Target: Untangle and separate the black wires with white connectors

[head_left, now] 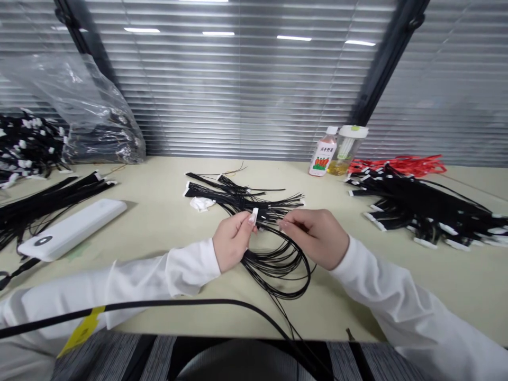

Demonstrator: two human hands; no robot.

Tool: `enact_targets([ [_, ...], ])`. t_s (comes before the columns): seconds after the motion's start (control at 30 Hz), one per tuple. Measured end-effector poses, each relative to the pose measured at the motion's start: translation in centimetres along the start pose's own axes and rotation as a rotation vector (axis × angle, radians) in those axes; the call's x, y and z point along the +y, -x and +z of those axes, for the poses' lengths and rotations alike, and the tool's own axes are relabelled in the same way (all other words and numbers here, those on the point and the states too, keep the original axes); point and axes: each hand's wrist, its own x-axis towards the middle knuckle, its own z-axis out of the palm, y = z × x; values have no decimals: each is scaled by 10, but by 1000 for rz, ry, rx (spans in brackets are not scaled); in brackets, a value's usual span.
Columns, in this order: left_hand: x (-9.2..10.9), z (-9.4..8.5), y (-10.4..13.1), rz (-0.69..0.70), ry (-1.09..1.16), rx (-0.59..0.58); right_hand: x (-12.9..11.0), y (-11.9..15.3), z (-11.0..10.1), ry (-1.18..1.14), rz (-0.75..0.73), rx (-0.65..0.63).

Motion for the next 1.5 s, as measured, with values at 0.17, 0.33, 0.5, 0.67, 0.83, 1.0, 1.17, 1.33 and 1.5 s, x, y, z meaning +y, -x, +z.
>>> enact_targets([
  [0.17,2,-1,2,44,-74,-25,-1,-1,4,36,-35,-80],
  [0.33,1,-2,2,56,-86,-37,-1,-1,4,51,-32,-102],
  [0.5,0,-2,2,47,-68,-55,-1,-1,4,54,-21,-112],
  [0.67,3,-1,2,46,-92,-71,-1,-1,4,6,-6,-118],
  [0.83,4,0,5,56,-83,-90,0,0,7,-35,2,-130],
  [1.0,3,0,5,56,-49,-96,1,-1,9,-29,-25,-131],
  [1.17,0,2,-2,-57,73,-7,16,-7,3,12,15,-188],
  [1.33,-6,3,-13,-201,246,181,23,-8,-11,233,91,-51],
  [1.5,-11,3,-19,-274,410,259,5,-2,-21,52,182,-289],
])
